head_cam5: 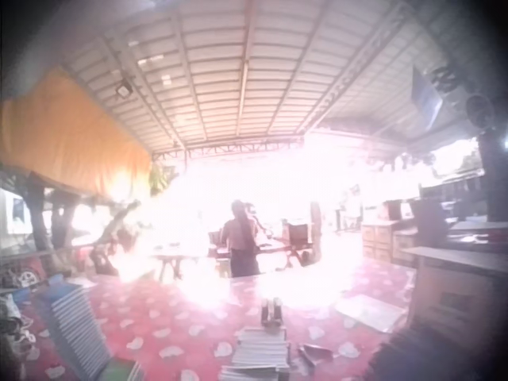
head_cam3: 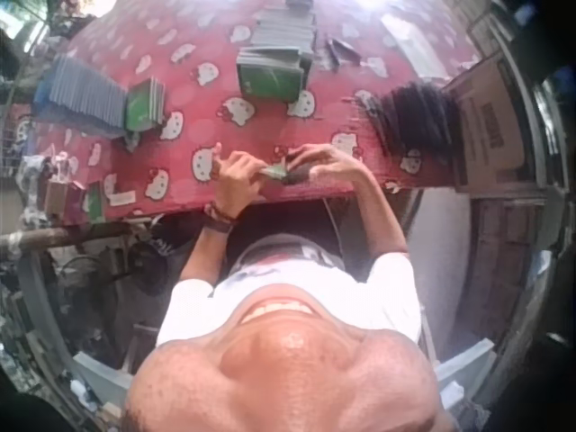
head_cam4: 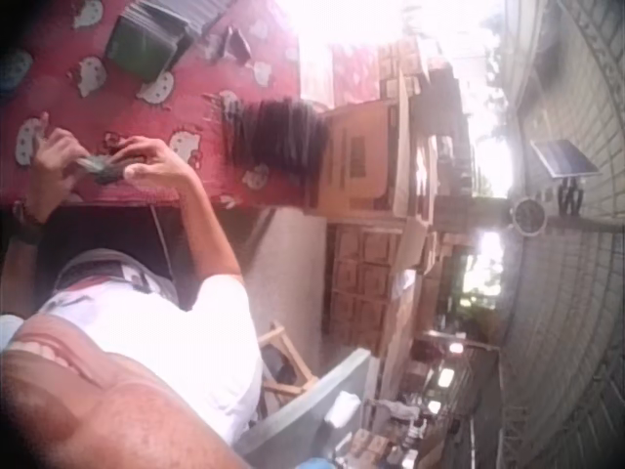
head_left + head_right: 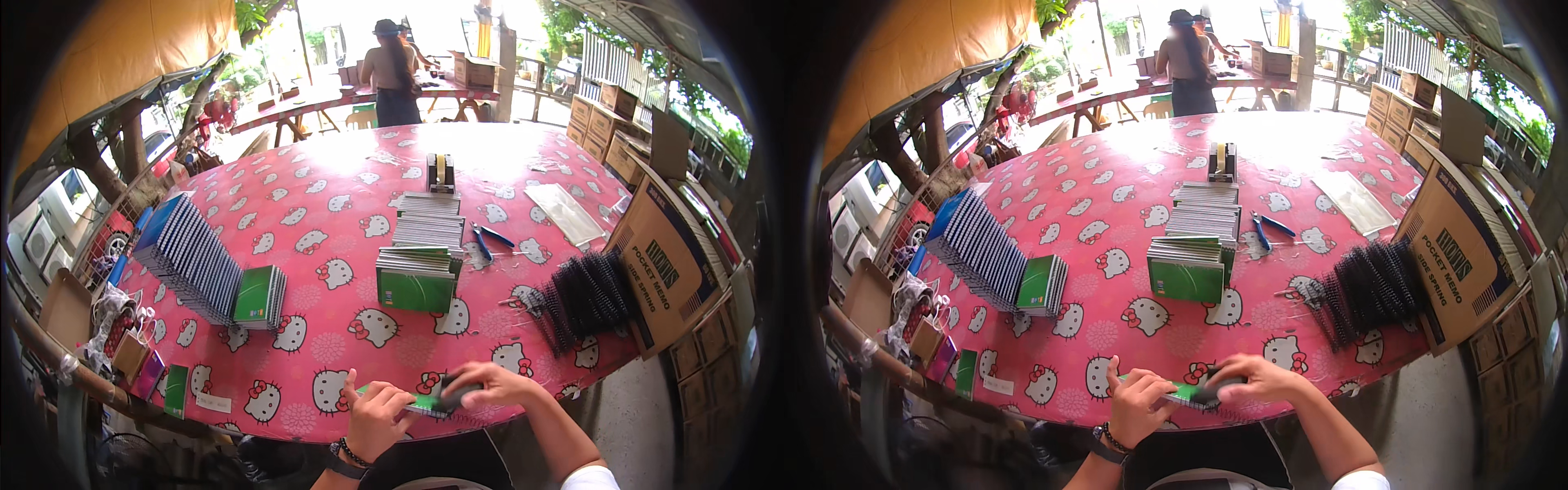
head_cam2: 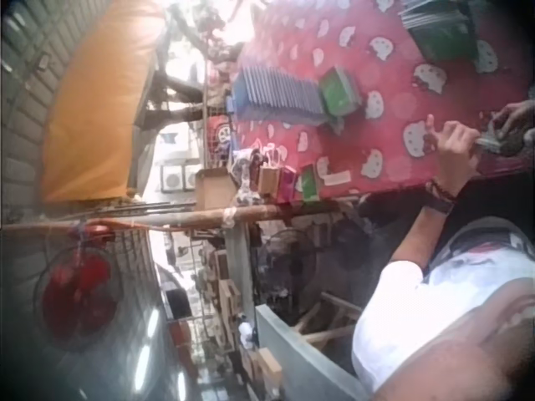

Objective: The person assembles small green and white notepads by hand. They insert a black plastic spiral binding through the pre-punched holes of a stack of pages and then place the completed notepad onto a growing stack.

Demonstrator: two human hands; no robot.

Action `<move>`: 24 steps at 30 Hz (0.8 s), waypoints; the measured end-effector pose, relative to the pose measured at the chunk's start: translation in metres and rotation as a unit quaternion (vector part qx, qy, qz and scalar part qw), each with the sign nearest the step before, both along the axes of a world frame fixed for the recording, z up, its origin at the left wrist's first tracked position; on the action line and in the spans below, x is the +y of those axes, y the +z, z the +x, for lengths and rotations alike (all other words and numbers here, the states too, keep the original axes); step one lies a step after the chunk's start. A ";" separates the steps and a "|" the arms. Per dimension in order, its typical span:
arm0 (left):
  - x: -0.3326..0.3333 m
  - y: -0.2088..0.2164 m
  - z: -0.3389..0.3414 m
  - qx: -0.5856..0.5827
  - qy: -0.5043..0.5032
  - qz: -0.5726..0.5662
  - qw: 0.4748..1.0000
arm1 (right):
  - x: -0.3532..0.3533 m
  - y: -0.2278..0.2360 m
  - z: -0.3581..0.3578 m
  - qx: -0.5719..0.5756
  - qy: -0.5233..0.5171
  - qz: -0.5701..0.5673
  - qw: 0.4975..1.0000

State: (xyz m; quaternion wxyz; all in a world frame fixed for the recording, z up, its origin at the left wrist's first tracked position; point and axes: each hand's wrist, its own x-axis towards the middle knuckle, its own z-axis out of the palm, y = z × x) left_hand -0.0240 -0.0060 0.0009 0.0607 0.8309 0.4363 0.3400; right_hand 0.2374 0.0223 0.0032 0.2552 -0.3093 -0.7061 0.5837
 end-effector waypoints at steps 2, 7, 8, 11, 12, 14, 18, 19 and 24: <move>0.000 0.002 -0.005 -0.006 0.007 -0.013 1.000 | -0.001 0.003 -0.007 -0.029 -0.082 0.037 0.996; 0.007 0.007 -0.002 -0.005 -0.013 -0.016 1.000 | -0.001 0.011 -0.006 -0.005 -0.038 0.038 0.999; 0.007 0.007 -0.003 -0.006 -0.015 -0.014 1.000 | 0.001 0.011 -0.006 -0.041 -0.084 0.049 0.994; 0.004 0.004 -0.004 -0.045 -0.013 -0.048 0.998 | 0.005 0.017 -0.012 0.050 -0.034 0.016 0.998; 0.005 0.006 -0.005 -0.044 -0.012 -0.046 0.998 | 0.010 0.021 -0.017 -0.005 -0.011 0.042 0.999; 0.006 0.008 -0.004 -0.043 -0.016 -0.053 0.998 | 0.018 0.019 -0.018 -0.162 -0.033 0.044 0.985; 0.009 0.002 -0.008 -0.036 0.018 -0.038 0.998 | 0.015 0.024 -0.026 0.047 0.000 0.006 0.999; 0.010 0.001 -0.009 -0.038 0.013 -0.037 0.999 | 0.016 0.022 -0.029 -0.042 -0.011 0.040 0.998; 0.016 -0.015 -0.010 -0.237 0.058 -0.034 0.969 | 0.032 0.021 -0.026 0.061 0.010 -0.042 0.997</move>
